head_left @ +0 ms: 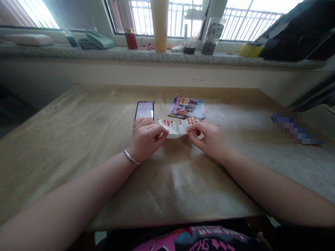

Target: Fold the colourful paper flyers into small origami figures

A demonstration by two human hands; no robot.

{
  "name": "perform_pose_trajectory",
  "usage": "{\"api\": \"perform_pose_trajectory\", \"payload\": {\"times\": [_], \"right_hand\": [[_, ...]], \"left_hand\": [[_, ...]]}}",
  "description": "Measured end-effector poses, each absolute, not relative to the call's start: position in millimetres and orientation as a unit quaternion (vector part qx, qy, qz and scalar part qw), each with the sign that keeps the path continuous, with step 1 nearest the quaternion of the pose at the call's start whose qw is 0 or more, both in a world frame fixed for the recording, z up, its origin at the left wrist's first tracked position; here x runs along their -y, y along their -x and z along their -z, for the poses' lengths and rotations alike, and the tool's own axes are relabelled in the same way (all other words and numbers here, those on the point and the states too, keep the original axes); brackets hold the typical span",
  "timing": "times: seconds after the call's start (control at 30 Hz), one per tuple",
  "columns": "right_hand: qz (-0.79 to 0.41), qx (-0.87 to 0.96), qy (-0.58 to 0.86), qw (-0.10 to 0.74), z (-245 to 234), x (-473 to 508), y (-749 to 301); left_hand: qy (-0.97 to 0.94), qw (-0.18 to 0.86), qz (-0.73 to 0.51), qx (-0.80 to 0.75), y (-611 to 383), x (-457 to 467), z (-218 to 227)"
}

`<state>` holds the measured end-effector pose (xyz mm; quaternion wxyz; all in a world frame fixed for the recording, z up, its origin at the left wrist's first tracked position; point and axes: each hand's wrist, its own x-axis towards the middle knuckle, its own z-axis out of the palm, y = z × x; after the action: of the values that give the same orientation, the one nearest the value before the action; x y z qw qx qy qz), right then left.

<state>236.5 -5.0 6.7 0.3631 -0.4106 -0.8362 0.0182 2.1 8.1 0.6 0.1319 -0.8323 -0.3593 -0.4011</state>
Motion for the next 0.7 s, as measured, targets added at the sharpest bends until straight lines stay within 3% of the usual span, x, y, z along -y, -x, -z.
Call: {"api": "perform_pose_trajectory", "payload": {"times": [0.43,0.7], "right_hand": [[-0.182,0.756,0.530,0.339,-1.2,5.7,-233.9],[-0.340,0.684,0.481,0.431,-0.8,5.0,-228.9]], "left_hand": [[0.840,0.161,0.375,0.357,2.0,-8.0,-5.5],[0.825,0.126,0.405,0.374,6.2,-11.9,-3.0]]}}
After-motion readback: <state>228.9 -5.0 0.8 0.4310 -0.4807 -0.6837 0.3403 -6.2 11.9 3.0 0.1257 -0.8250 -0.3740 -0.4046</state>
